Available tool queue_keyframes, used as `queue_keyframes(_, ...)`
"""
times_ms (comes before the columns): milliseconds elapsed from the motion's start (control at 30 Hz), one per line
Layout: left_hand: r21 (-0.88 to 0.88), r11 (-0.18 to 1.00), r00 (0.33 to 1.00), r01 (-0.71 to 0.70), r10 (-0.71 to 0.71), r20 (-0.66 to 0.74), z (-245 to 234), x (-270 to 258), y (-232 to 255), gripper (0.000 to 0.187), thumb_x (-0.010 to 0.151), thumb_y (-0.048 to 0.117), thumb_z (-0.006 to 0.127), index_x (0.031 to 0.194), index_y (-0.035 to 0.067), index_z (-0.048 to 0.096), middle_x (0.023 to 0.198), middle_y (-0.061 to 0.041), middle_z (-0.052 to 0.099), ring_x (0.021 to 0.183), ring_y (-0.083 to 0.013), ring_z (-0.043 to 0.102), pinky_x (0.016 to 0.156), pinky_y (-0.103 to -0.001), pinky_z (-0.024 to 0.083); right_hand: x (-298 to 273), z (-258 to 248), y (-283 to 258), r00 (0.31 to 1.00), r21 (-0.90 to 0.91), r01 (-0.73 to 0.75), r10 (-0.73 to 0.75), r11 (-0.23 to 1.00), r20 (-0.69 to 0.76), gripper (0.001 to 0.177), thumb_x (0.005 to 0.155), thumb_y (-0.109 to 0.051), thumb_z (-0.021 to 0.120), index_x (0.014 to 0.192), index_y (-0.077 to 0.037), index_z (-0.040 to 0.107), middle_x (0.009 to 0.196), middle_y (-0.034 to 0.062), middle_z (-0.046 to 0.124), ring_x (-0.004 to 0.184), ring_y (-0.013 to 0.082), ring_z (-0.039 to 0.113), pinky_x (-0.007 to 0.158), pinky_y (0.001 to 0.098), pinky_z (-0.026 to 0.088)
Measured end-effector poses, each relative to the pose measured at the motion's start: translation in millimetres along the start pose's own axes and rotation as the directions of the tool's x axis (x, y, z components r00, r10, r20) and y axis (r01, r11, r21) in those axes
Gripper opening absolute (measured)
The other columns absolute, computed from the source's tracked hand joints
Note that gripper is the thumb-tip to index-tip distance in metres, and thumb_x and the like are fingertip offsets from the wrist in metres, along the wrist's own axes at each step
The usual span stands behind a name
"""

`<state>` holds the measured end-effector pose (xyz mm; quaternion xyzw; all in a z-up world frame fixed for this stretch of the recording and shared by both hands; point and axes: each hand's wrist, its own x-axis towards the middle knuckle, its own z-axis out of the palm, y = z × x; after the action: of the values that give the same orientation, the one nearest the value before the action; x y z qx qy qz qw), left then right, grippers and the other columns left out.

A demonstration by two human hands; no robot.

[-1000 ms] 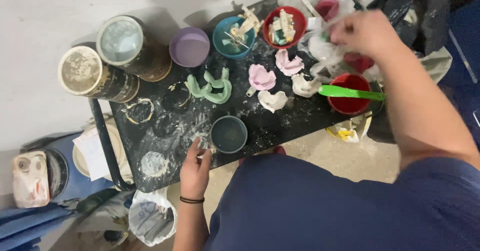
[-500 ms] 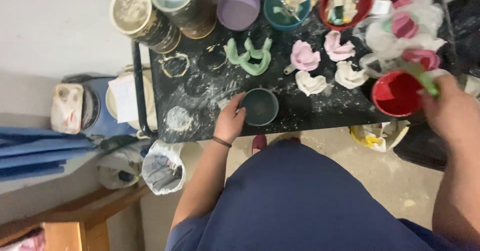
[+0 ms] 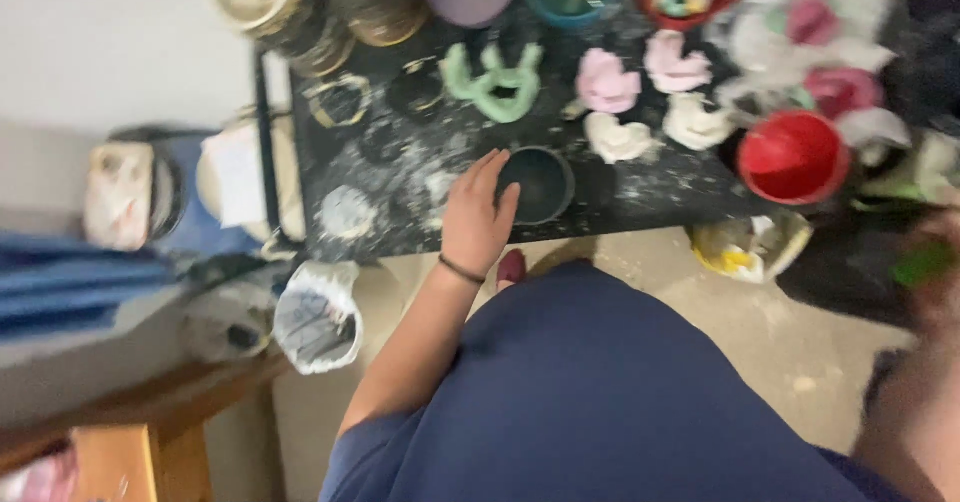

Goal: The person scoops a white powder from a container into a small bowl using a green spatula. They then add a small amount of liquid from a red cup and mix the contents thoroughly. The person continues to mix the compound, occasionally scraping the sides of the bowl to ensure everything is combined.

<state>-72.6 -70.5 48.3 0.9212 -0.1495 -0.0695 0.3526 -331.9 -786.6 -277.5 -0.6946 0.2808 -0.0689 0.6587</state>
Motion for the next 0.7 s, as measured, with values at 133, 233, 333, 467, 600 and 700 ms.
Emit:
queue_keyframes(133,0.007,0.905,0.900,-0.426,0.424,-0.104,56.3,2.3,46.5,0.038,0.099,0.016,0.069,0.135,0.006,0.067,0.122,-0.017,0.070,0.115,-0.0374,0.067,0.099,-0.048,0.055,-110.6,243.8,-216.3,0.950,0.401,0.213,-0.092,0.891,-0.300,0.003,0.119,-0.017,0.060,0.118,-0.018,0.062,0.116,0.0054,0.075,0.107,0.0180,0.075,0.107,0.0406,0.058)
queue_keyframes(233,-0.242,0.877,0.844,-0.414,0.470,0.258,97.7,4.2,101.0,0.033,0.102,0.024,0.062,0.131,0.009,0.069,0.113,-0.016,0.076,0.112,-0.0375,0.070,0.100,-0.049,0.055,-130.7,326.8,-272.5,0.973,0.588,0.202,-0.093,0.783,-0.209,0.009,0.111,-0.012,0.059,0.116,-0.004,0.058,0.101,0.0278,0.072,0.089,0.0401,0.077,0.090,0.0537,0.063)
queue_keyframes(333,-0.305,0.943,0.749,-0.136,0.299,0.592,128.5,13.9,137.1,0.054,0.104,0.054,0.049,0.106,0.006,0.075,0.096,-0.018,0.078,0.100,-0.0409,0.072,0.093,-0.050,0.055,-143.5,366.4,-298.3,0.952,0.629,0.273,-0.110,0.728,-0.286,0.011,0.105,-0.012,0.067,0.108,-0.001,0.067,0.086,0.0174,0.075,0.075,0.0268,0.074,0.081,0.0429,0.062)
queue_keyframes(467,-0.289,0.955,0.730,-0.066,0.243,0.638,153.4,18.1,158.3,0.053,0.104,0.057,0.045,0.083,0.014,0.069,0.077,-0.005,0.077,0.096,-0.0328,0.074,0.085,-0.044,0.059,-148.4,364.4,-305.1,0.955,0.727,0.219,0.012,0.651,-0.298,0.011,0.106,-0.011,0.063,0.111,-0.001,0.062,0.092,0.0148,0.072,0.081,0.0256,0.075,0.074,0.0373,0.063)
queue_keyframes(600,-0.202,0.965,0.663,-0.167,0.262,0.701,159.8,10.8,182.4,0.057,0.103,0.057,0.042,0.083,0.010,0.067,0.080,-0.008,0.076,0.098,-0.0373,0.072,0.085,-0.049,0.058,-136.0,326.0,-322.6,0.874,0.763,0.194,0.244,0.617,-0.419,0.019,0.110,-0.024,0.052,0.110,-0.005,0.058,0.078,0.0129,0.071,0.068,0.0263,0.075,0.071,0.0467,0.065)
queue_keyframes(700,-0.192,0.959,0.665,-0.208,0.283,0.691,171.1,7.5,188.9,0.062,0.104,0.058,0.040,0.079,0.007,0.067,0.073,-0.013,0.073,0.090,-0.0398,0.072,0.078,-0.050,0.056,-127.6,309.3,-301.0,0.872,0.791,0.173,0.282,0.587,-0.400,0.024,0.110,-0.027,0.050,0.106,-0.005,0.058,0.073,0.0189,0.068,0.065,0.0362,0.075,0.060,0.0517,0.065)
